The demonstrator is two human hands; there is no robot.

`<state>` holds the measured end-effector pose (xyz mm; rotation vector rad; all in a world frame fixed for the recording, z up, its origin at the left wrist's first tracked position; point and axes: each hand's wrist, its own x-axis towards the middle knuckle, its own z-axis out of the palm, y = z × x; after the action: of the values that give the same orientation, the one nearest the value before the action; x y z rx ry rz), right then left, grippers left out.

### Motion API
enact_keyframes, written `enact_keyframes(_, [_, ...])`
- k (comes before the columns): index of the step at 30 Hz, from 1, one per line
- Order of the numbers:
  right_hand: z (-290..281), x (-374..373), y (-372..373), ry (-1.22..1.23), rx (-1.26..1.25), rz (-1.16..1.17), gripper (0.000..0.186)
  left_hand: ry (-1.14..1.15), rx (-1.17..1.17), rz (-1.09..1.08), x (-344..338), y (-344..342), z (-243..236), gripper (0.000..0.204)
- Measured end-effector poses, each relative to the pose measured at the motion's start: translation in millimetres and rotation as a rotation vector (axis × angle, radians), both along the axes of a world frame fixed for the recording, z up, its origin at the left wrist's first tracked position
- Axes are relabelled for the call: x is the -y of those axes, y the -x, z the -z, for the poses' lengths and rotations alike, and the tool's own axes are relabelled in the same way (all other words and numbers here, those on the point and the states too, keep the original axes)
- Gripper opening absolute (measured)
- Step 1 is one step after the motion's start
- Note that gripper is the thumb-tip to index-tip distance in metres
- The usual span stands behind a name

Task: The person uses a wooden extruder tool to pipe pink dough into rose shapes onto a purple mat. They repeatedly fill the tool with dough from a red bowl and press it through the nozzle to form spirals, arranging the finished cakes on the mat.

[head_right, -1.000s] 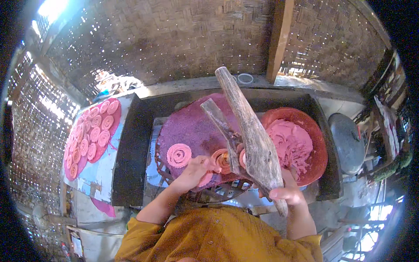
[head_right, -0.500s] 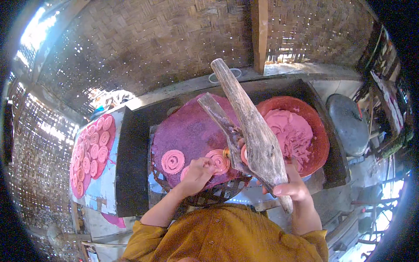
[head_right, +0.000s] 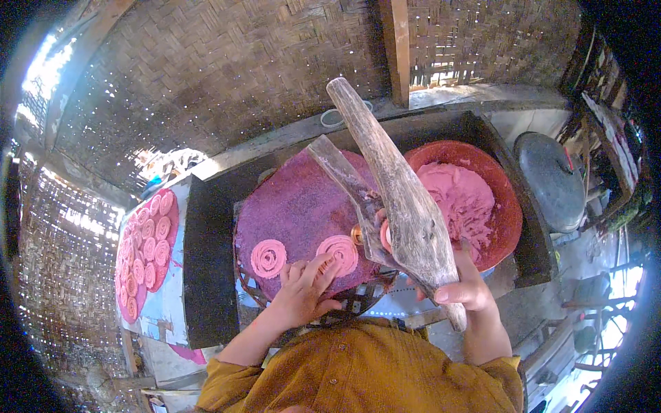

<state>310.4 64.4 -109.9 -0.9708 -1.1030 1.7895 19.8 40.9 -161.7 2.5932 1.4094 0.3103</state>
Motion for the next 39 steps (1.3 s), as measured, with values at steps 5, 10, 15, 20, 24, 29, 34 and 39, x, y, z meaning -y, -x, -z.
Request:
enact_keyframes(5, [6.6,-4.4,0.1,-0.009,0.005,-0.052,0.090,-0.019,-0.030,0.040,3.7,4.8,0.3,0.064])
enact_keyframes(10, [-8.9,-11.3,19.7,0.000,-0.029,-0.211,0.079,-0.044,0.788,-0.165,-45.3,21.5,-25.6,0.077])
enact_keyframes(15, [-14.8,-30.0,57.4,0.037,-0.062,-0.525,0.078,0.788,2.059,0.567,-108.1,44.8,-118.5,0.090])
enact_keyframes(20, [-28.3,-48.9,73.1,0.099,-0.109,-0.592,0.086,0.519,1.960,0.777,-128.9,47.1,-121.7,0.085])
enact_keyframes(24, [-37.4,-63.8,88.7,0.140,-0.022,-0.511,0.076,0.503,2.098,0.588,-161.5,60.6,-77.9,0.069])
enact_keyframes(29, [-11.7,-112.8,91.4,0.245,0.142,-0.597,0.059,0.626,2.362,0.570,-187.9,84.4,-35.2,0.058])
enact_keyframes(34, [29.6,-146.0,88.8,0.296,0.379,-0.550,0.058,0.607,2.514,0.626,-193.8,95.4,-5.4,0.054])
enact_keyframes(39, [-9.8,-127.9,112.7,0.245,0.500,-0.638,0.053,0.562,2.547,0.585,-187.0,106.4,9.8,0.046])
